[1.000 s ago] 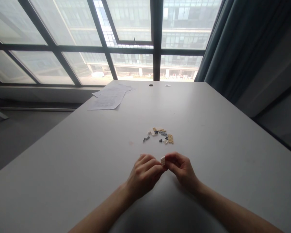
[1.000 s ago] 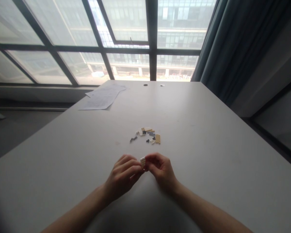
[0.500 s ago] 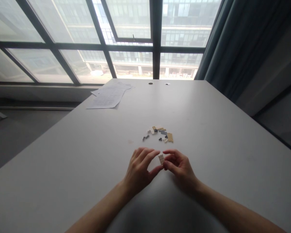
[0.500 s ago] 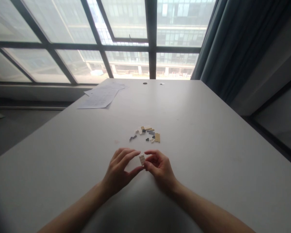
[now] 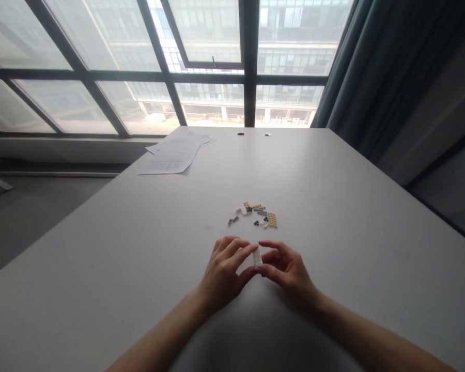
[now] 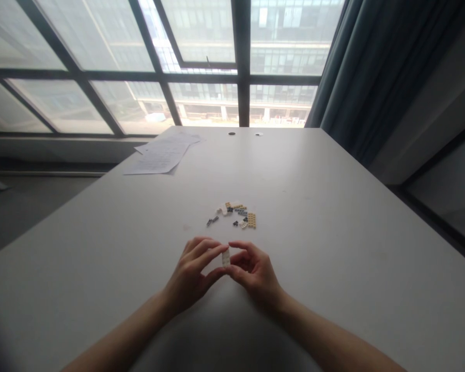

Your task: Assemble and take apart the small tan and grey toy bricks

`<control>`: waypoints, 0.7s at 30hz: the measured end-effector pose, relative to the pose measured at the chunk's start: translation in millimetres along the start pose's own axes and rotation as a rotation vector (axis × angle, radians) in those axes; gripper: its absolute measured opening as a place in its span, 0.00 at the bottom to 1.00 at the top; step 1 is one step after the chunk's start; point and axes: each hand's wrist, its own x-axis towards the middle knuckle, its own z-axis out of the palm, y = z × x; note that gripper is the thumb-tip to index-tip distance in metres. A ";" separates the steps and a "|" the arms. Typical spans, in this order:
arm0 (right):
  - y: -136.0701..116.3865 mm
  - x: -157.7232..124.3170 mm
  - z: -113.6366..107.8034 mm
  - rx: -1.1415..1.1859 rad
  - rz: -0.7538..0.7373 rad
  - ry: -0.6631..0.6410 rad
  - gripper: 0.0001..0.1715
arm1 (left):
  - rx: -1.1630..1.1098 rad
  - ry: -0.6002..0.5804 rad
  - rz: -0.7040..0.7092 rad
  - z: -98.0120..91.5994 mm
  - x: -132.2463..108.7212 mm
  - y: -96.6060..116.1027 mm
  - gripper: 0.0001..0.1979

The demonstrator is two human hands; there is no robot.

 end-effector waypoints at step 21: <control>4.2 3.5 -1.2 -0.504 -0.063 0.071 0.15 | 0.245 -0.365 -0.189 -14.0 10.2 -28.4 0.13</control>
